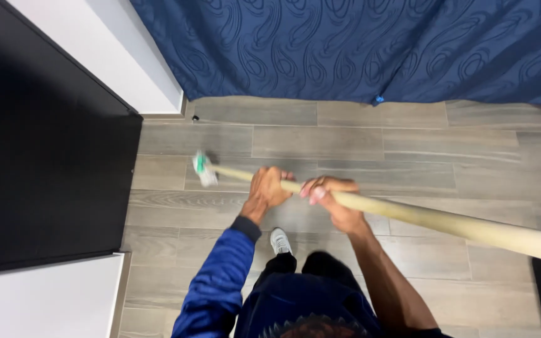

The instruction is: The person mops the floor with a white string mop, moving from a bedroom area past a bed and shoes, through a doorway into a living area with a sofa and curtains. The person continues mopping the tiled floor in the living area.

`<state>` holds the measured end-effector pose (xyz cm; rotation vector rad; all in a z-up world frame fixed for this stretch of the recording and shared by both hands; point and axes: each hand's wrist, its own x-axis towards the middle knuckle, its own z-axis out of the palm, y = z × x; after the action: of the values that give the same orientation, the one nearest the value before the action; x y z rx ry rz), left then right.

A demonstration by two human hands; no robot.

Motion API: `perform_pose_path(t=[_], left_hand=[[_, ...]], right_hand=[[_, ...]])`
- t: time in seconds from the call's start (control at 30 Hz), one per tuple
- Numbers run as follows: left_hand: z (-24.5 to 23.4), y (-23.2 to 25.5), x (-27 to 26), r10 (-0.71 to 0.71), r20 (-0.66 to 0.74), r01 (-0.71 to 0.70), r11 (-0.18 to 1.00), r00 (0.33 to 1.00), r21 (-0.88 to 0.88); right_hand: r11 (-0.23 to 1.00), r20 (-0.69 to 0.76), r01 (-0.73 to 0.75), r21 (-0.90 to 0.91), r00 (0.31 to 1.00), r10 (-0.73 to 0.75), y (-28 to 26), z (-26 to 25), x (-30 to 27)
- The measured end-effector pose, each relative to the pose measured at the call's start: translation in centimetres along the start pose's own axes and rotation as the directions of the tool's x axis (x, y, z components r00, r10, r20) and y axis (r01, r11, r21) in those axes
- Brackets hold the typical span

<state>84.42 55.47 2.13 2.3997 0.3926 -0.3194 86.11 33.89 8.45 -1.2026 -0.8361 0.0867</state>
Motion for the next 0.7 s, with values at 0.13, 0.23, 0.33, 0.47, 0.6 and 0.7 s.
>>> perform_pose_path(t=[0.13,0.23,0.33,0.47,0.6,0.7], left_hand=[[-1.9,0.4,8.8,0.044,0.008,-0.044,0.999,0.999,0.016],[0.8,-0.6,14.6,0.241,-0.167,-0.251,0.967,0.956,-0.044],[1.2,1.3,17.9,0.301,-0.179,-0.312,0.949,0.937,-0.04],[0.7,1.2,21.5,0.282,-0.095,-0.287,0.957,0.955,-0.048],[0.8,2.0,24.8,0.178,0.061,-0.177,0.984,0.982,-0.033],[3.2,1.6,29.4,0.315,0.075,-0.316,0.949,0.946,0.003]], right_hand=[[1.0,-0.105,-0.026,-0.015,0.994,0.025,1.1,-0.8,6.7],[0.998,-0.2,-0.038,-0.044,0.979,0.028,5.2,-2.4,8.4],[0.986,-0.278,-0.138,-0.095,0.955,0.106,10.6,-3.9,9.7],[0.961,-0.315,-0.237,-0.14,0.931,0.184,19.0,-5.2,10.7],[0.976,-0.369,-0.192,-0.1,0.918,0.143,21.8,-7.0,13.0],[0.972,-0.433,-0.179,-0.154,0.896,0.097,22.6,-9.2,15.3]])
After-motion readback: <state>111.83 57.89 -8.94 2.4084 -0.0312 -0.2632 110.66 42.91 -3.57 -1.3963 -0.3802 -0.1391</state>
